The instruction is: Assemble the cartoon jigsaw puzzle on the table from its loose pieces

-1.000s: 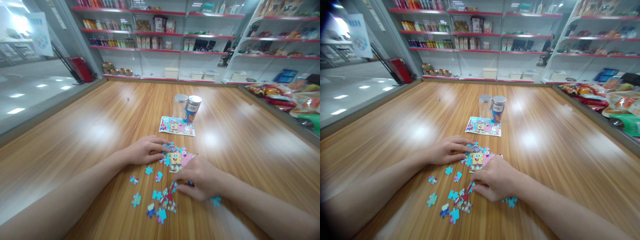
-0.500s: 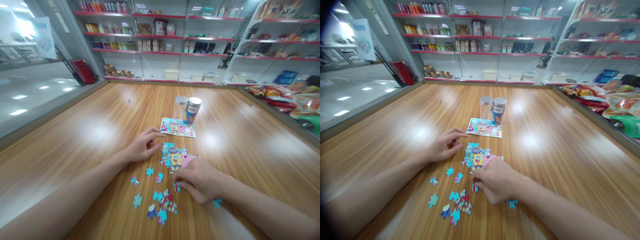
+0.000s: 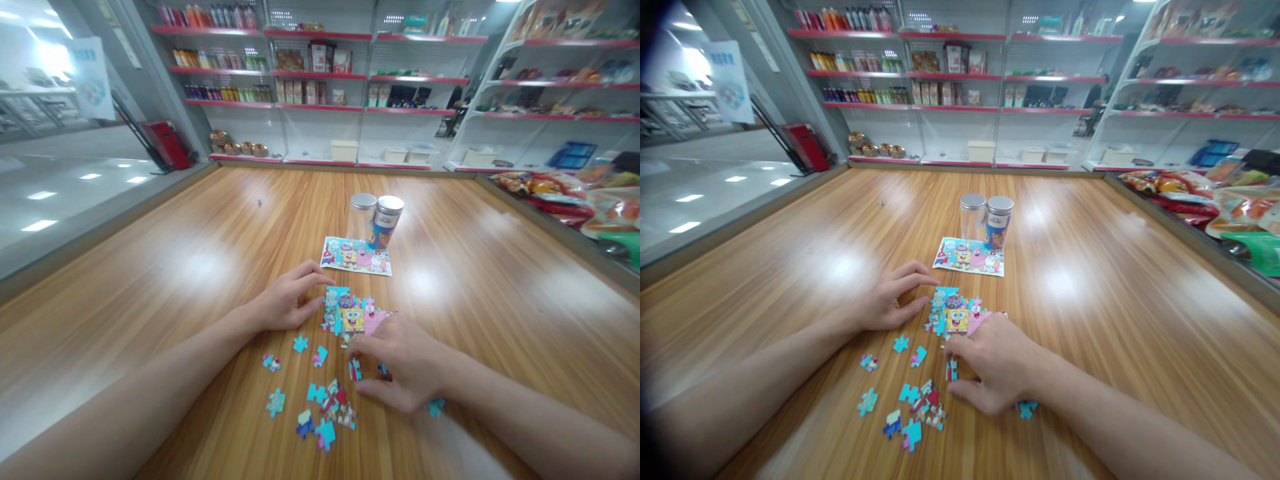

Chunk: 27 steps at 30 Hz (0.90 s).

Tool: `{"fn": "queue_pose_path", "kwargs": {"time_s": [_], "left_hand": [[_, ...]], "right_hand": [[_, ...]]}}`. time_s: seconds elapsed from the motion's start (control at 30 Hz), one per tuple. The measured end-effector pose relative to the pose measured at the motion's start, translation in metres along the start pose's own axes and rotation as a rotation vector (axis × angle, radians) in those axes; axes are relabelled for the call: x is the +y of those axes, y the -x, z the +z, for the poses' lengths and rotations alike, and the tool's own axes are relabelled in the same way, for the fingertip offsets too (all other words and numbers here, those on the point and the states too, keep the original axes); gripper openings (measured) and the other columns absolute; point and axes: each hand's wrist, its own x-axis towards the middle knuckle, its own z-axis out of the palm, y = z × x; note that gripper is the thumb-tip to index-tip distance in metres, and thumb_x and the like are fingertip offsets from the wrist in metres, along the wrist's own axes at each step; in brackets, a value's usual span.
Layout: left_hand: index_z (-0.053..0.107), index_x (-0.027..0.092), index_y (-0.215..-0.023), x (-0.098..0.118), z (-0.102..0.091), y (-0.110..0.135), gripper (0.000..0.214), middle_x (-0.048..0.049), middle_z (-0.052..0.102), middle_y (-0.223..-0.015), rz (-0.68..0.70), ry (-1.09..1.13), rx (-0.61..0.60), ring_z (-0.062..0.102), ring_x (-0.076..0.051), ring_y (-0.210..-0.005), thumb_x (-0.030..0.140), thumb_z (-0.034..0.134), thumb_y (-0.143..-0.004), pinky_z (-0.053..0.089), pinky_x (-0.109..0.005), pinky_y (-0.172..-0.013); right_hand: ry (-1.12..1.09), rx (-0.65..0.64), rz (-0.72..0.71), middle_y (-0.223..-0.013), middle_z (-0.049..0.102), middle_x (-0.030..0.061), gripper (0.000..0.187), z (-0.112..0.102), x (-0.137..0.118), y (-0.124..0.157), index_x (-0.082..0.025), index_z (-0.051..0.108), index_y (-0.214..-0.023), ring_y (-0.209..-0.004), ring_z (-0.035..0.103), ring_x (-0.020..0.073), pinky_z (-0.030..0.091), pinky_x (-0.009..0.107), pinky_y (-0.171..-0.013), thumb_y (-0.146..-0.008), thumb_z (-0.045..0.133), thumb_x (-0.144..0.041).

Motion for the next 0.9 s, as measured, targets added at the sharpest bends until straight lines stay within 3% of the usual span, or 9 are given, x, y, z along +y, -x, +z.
{"fn": "queue_pose_path", "kwargs": {"time_s": [0.4, 0.57, 0.77, 0.9], "left_hand": [[0.06, 0.018, -0.127, 0.0, 0.0, -0.001, 0.035, -0.0106, 0.056, -0.111, 0.016, -0.003, -0.002, 0.058, -0.021, -0.103, 0.016, 0.056, -0.092, 0.053, -0.036, -0.09], [0.066, 0.017, -0.114, 0.016, 0.005, -0.002, 0.026, -0.0095, 0.056, -0.103, 0.064, 0.012, 0.005, 0.057, -0.02, -0.093, 0.015, 0.056, -0.09, 0.051, -0.034, -0.081], [0.069, 0.02, -0.09, 0.054, 0.013, -0.009, 0.012, -0.007, 0.059, -0.095, 0.157, 0.002, -0.283, 0.056, -0.022, -0.088, 0.021, 0.062, -0.08, 0.042, -0.04, -0.081], [0.062, 0.019, -0.077, 0.064, 0.017, -0.012, 0.007, -0.0039, 0.059, -0.086, 0.109, -0.015, -0.292, 0.055, -0.02, -0.082, 0.025, 0.064, -0.078, 0.036, -0.04, -0.08]], "right_hand": [[-0.017, -0.043, 0.048, -0.066, 0.063, -0.0013, 0.021, -0.005, -0.005, -0.004, -0.022, 0.063, -0.1, -0.06, 0.06, 0.0174, 0.031, 0.028, -0.055, -0.083, 0.065, -0.034], [-0.037, -0.027, 0.008, -0.067, 0.063, -0.0018, 0.022, -0.004, -0.004, -0.003, -0.023, 0.06, -0.102, -0.059, 0.059, 0.0174, 0.03, 0.028, -0.054, -0.083, 0.064, -0.032], [-0.016, 0.021, -0.052, -0.068, 0.064, -0.0016, 0.018, -0.001, -0.001, -0.003, -0.023, 0.058, -0.102, -0.059, 0.06, 0.0177, 0.03, 0.028, -0.054, -0.085, 0.061, -0.03], [0.003, 0.054, -0.088, -0.071, 0.067, -0.001, 0.016, 0.002, 0.001, -0.002, -0.023, 0.056, -0.1, -0.06, 0.061, 0.018, 0.03, 0.029, -0.054, -0.086, 0.059, -0.029]]}}
